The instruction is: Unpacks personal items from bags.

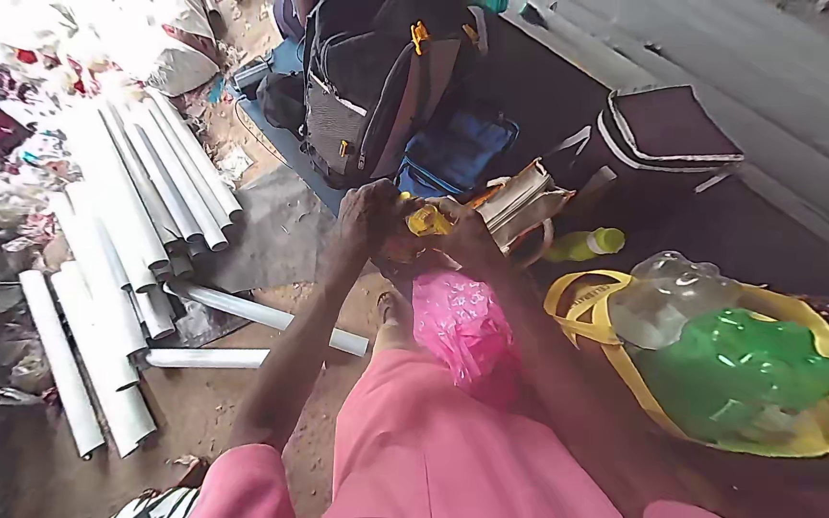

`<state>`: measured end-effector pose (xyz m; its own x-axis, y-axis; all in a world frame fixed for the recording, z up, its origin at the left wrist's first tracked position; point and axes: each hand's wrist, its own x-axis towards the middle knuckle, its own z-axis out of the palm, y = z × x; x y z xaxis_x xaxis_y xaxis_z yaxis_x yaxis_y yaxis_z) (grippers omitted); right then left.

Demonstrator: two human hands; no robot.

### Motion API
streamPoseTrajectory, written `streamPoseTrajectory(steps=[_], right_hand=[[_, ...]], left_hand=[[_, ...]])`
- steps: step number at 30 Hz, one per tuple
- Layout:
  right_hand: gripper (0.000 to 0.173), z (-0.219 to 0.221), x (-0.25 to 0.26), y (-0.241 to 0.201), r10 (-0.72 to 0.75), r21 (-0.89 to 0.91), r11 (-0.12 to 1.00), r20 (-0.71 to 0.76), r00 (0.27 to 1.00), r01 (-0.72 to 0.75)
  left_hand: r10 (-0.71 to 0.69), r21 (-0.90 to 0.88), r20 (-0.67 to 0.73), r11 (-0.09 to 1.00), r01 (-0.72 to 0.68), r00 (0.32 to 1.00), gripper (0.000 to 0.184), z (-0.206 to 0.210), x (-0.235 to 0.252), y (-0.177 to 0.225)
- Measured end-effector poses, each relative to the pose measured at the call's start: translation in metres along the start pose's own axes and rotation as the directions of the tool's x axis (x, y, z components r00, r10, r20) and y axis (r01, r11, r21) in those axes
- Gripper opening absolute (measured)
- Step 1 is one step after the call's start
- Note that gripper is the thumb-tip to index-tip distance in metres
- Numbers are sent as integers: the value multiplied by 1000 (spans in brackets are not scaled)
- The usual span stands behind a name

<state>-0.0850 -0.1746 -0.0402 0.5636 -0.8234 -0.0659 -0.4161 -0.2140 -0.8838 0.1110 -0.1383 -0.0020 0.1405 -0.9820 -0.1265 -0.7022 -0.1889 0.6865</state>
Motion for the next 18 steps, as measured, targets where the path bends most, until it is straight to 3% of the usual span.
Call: streamPoseTrajectory(steps=[3, 6, 8, 10, 12, 15, 18], right_hand=[[56, 4, 4, 9, -1, -9, 1000, -17, 1000, 1], [56, 2, 5, 12, -3, 10, 1000, 2, 1000, 2], [55, 2, 4, 8, 2, 0, 1000, 4, 1000, -2], [58, 3, 4, 4, 1, -37, 999, -12, 1000, -1], [58, 4, 5, 0, 3, -89, 996, -33, 999, -6], [57, 4, 2, -5, 1, -129, 992, -53, 999, -7], [58, 2, 0, -8, 16, -133, 991, -28, 999, -19]], left_hand=[[71, -72, 1, 995, -71, 997, 41, 0, -14, -9], [149, -227, 91, 966, -126, 985, 38, -5, -19, -15], [141, -171, 101, 978, -123, 985, 30, -7, -17, -13], [72, -7, 69, 997, -72, 995, 21, -7, -15, -5], [-26, 65, 32, 998, 24, 999, 36, -7, -14, 2], [-68, 22, 48, 998, 67, 997, 40, -11, -13, 2], [69, -139, 118, 989, -52, 991, 36, -15, -14, -11]])
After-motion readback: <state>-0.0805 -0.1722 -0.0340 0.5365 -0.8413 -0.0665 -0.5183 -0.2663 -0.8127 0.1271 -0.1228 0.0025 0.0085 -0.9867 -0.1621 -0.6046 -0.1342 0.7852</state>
